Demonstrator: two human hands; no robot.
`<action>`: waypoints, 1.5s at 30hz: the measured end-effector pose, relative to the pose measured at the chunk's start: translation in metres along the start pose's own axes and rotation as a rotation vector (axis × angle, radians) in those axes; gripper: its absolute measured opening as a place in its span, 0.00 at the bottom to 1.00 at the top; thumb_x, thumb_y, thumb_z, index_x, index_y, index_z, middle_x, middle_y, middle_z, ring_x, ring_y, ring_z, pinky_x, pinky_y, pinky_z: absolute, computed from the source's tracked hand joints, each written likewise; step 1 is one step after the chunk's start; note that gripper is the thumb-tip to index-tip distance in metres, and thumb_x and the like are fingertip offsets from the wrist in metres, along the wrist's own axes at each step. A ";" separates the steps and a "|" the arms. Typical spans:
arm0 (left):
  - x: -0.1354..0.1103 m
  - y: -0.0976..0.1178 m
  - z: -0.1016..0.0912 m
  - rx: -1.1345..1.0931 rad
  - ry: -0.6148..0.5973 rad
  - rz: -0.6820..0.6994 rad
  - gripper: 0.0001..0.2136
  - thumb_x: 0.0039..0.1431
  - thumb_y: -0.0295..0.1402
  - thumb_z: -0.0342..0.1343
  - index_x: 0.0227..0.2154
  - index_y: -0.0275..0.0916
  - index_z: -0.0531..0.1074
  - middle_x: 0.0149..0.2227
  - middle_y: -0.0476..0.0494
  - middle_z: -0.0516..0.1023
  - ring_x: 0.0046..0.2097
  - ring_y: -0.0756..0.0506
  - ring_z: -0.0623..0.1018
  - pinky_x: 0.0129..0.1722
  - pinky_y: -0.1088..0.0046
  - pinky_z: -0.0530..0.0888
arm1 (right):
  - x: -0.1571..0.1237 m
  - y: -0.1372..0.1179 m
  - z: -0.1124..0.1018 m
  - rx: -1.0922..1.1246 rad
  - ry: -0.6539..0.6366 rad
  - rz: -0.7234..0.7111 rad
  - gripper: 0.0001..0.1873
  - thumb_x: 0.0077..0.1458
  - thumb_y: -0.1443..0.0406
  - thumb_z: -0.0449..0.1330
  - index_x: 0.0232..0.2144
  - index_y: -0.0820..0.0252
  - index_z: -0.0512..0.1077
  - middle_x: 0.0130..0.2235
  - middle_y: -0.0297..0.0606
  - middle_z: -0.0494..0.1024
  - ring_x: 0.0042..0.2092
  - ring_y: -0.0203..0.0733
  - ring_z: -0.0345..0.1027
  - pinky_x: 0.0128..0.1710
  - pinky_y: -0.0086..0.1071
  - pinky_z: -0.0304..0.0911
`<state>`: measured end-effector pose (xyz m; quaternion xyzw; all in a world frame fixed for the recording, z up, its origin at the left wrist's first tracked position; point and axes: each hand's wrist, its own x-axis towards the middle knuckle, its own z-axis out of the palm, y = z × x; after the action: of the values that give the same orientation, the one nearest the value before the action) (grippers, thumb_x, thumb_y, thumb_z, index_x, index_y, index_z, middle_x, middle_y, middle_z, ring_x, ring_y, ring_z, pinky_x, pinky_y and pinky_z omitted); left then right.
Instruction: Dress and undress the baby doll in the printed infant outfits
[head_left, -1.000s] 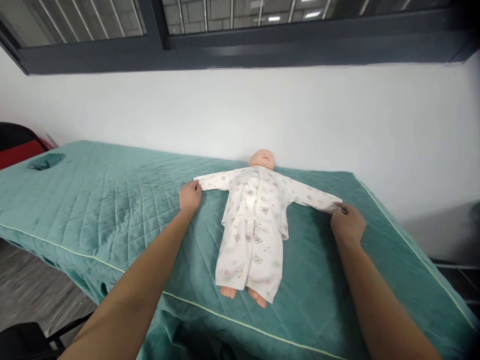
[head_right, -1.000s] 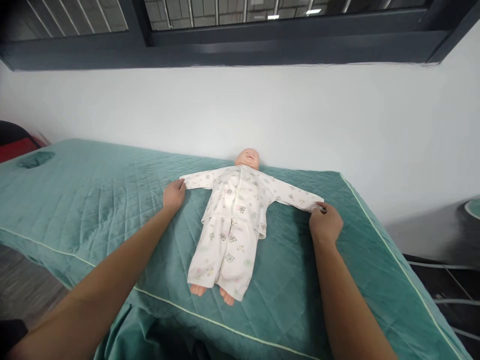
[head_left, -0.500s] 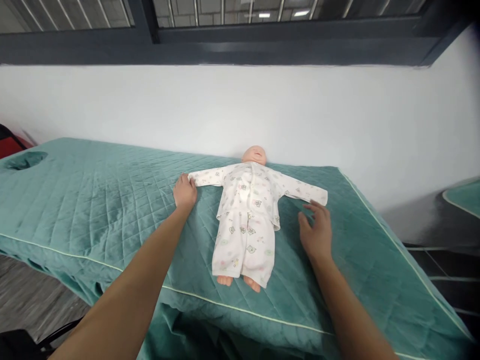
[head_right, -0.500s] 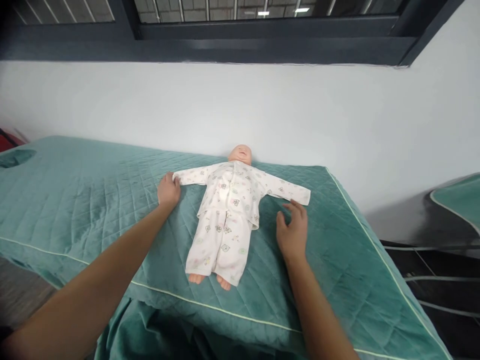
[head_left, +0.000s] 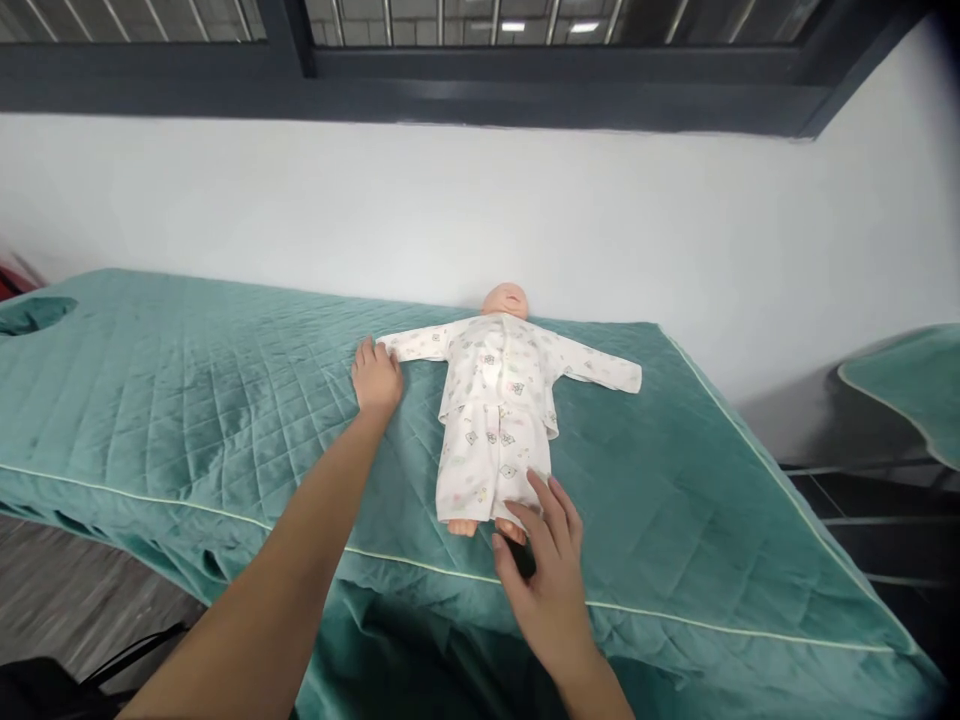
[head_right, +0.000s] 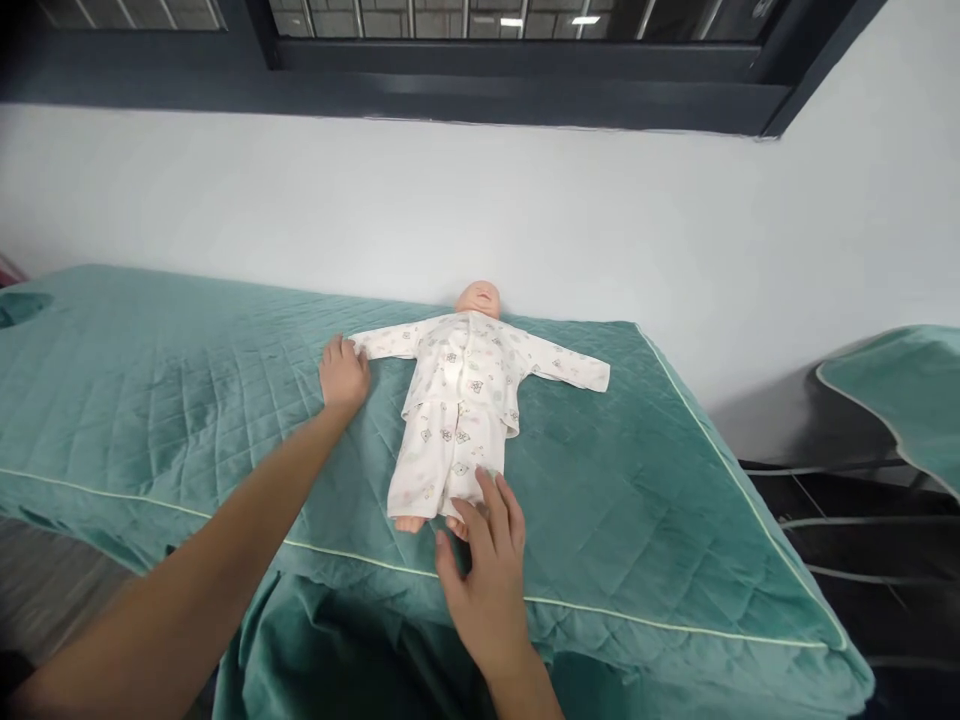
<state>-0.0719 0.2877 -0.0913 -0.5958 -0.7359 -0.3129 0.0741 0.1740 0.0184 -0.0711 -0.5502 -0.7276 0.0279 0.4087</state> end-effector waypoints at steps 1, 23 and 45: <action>-0.002 0.000 -0.001 0.005 -0.016 0.008 0.19 0.69 0.35 0.44 0.58 0.34 0.67 0.67 0.30 0.64 0.68 0.33 0.63 0.64 0.51 0.66 | 0.001 -0.004 0.001 -0.057 -0.021 0.000 0.13 0.63 0.65 0.59 0.50 0.54 0.69 0.68 0.47 0.61 0.71 0.62 0.46 0.59 0.62 0.61; -0.035 -0.005 -0.024 0.093 -0.197 -0.006 0.13 0.68 0.34 0.44 0.48 0.38 0.71 0.56 0.33 0.75 0.60 0.34 0.71 0.64 0.48 0.60 | 0.017 -0.021 0.014 -0.160 0.084 -0.101 0.05 0.63 0.70 0.57 0.38 0.54 0.69 0.59 0.42 0.74 0.66 0.58 0.58 0.65 0.67 0.47; -0.037 -0.006 -0.027 0.097 -0.203 0.006 0.13 0.67 0.33 0.45 0.48 0.38 0.71 0.56 0.33 0.75 0.60 0.35 0.71 0.64 0.50 0.60 | 0.006 -0.033 0.013 -0.120 0.082 -0.015 0.15 0.63 0.70 0.57 0.50 0.53 0.67 0.59 0.45 0.70 0.64 0.55 0.60 0.66 0.63 0.49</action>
<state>-0.0742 0.2420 -0.0902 -0.6225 -0.7520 -0.2148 0.0287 0.1398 0.0151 -0.0600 -0.5690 -0.7147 -0.0411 0.4046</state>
